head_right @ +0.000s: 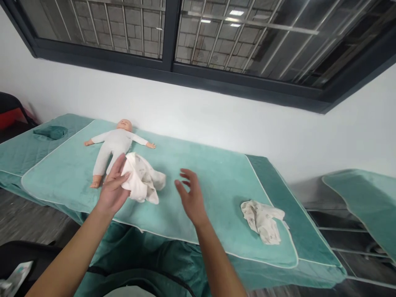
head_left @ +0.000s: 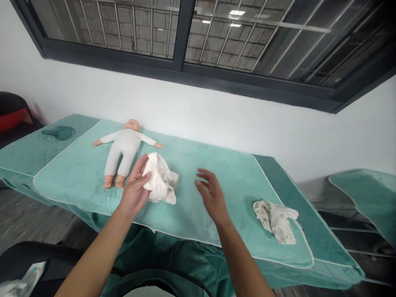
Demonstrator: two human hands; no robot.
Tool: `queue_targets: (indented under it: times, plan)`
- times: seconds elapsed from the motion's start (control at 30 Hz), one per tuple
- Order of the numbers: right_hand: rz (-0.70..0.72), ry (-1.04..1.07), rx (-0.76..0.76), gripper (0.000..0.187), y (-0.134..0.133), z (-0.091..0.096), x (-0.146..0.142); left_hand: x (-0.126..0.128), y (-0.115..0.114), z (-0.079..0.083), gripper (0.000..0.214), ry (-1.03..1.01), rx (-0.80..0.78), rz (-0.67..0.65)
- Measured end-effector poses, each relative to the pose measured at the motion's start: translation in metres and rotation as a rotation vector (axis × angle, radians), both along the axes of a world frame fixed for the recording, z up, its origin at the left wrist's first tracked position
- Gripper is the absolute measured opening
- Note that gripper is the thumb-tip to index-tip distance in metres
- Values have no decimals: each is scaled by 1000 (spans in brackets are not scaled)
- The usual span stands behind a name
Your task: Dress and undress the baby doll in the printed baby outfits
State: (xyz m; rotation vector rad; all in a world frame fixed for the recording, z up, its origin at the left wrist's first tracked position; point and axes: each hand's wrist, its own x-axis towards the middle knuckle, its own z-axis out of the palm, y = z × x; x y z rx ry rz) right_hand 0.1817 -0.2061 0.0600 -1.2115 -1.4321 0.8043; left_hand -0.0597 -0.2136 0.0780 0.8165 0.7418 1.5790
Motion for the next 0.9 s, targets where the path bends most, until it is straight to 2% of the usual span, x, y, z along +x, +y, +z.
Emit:
queue_targets:
  times: [0.1,0.17,0.23,0.3,0.43,0.53,0.6,0.7,0.83,0.9]
  plan:
    - [287,9,17,39,-12,13,-31,20,-9,-5,46,62,34,-70]
    - [337,19,7,34,-12,18,-43,25,-15,-7,40,195,94,-140]
    - [330,18,-22,26,-6,20,-46,22,-17,-8,36,424,204,-152]
    - [327,12,-20,27,-1,23,-43,15,-14,-10,39,693,353,-43]
    - [336,-54,103,24,3,37,-33,5,4,-17,54,1144,608,370]
    - [376,-174,195,18,0,51,-30,9,22,-24,47,1385,575,613]
    - [393,-243,233,12,-2,55,-25,10,33,-26,28,1451,498,664]
    - [302,-391,249,11,-2,55,-9,3,45,-26,13,1381,422,563]
    - [-45,-792,192,35,1,43,16,-5,45,-19,22,1181,288,511]
    - [-186,-963,178,42,3,38,20,-2,38,-12,22,1203,348,490]
